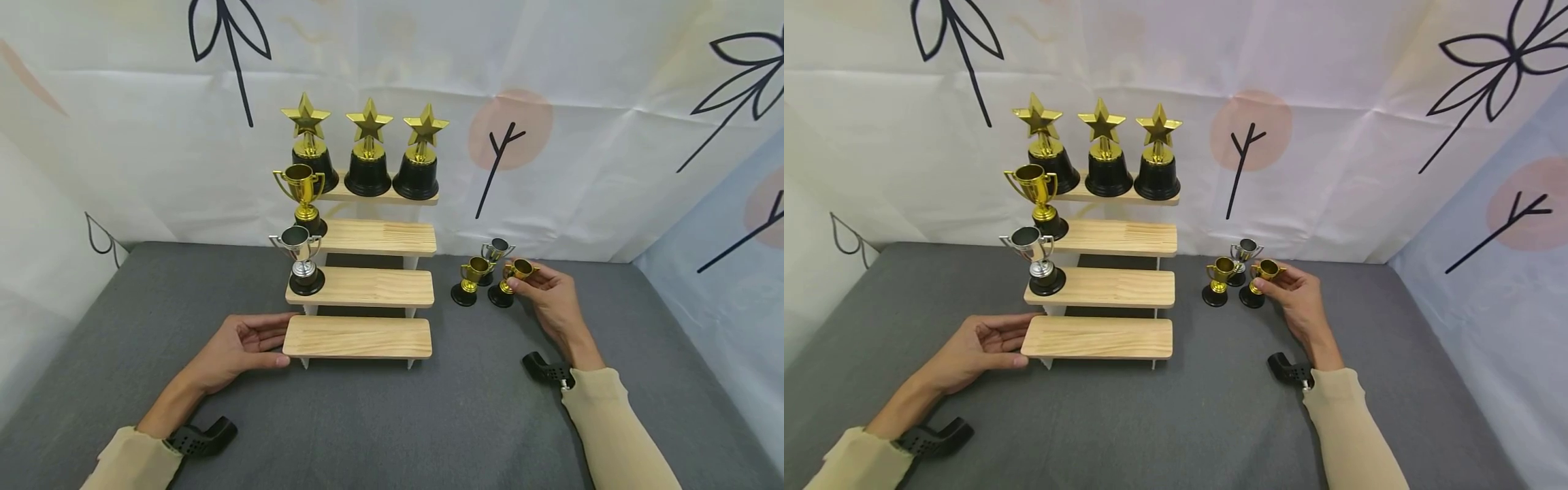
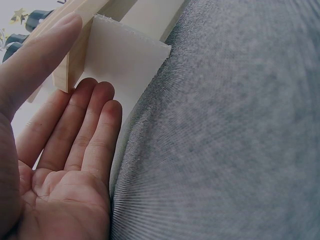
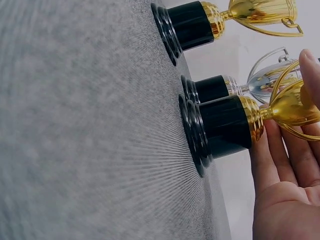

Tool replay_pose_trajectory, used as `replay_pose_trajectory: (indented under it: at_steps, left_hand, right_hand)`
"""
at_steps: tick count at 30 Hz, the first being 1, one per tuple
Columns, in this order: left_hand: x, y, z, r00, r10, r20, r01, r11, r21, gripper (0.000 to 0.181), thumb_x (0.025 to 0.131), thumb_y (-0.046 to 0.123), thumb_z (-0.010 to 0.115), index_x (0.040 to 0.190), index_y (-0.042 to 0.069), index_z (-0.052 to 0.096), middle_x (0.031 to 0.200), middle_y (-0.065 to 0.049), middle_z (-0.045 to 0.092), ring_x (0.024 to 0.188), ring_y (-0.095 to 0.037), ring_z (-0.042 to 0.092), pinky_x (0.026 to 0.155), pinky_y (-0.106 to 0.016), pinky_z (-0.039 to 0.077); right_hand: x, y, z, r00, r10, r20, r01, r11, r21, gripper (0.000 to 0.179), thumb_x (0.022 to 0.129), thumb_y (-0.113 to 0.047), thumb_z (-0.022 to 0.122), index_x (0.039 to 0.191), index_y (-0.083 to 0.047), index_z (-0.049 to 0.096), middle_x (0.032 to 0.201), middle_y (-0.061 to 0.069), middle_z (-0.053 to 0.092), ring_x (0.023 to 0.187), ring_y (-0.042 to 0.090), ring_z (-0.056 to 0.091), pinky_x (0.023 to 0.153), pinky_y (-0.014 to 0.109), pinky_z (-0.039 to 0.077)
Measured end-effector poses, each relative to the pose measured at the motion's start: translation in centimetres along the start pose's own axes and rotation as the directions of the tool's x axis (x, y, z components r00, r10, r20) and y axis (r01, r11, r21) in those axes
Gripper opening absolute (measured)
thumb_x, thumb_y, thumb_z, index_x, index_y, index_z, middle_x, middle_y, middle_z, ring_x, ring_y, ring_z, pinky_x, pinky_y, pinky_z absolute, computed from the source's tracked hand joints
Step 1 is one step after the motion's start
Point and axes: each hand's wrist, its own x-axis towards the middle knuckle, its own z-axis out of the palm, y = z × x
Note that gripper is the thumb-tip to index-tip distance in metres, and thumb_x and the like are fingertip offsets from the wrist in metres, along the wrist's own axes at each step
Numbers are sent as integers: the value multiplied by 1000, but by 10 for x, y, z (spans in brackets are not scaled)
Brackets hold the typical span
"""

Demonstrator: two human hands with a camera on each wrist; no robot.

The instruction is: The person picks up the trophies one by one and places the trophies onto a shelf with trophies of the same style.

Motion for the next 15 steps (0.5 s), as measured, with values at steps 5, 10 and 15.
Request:
replay_pose_trajectory:
  at_steps: [5,10,15]
  left_hand:
    - [1,0,0,1000,1,-1,-1,1000,0,69,82,-17,74,139,-26,38,137,-3,63,123,-18,62,102,-34,53]
    - [1,1,0,1000,0,-6,0,1000,3,69,81,-17,75,139,-27,38,136,-2,63,123,-17,62,102,-34,54]
    - [1,1,0,1000,-5,-9,5,1000,5,69,81,-17,75,139,-27,38,136,-3,63,123,-17,62,102,-34,54]
  right_hand:
    - [1,0,0,1000,-1,14,1,1000,-8,41,89,18,67,128,24,53,111,5,75,103,15,72,86,23,61]
    - [2,0,0,1000,-8,16,8,1000,-5,41,89,19,66,127,25,53,111,6,75,103,16,72,87,23,61]
    - [3,0,0,1000,-16,14,16,1000,-3,36,88,20,66,123,21,60,110,6,75,102,16,72,87,24,61]
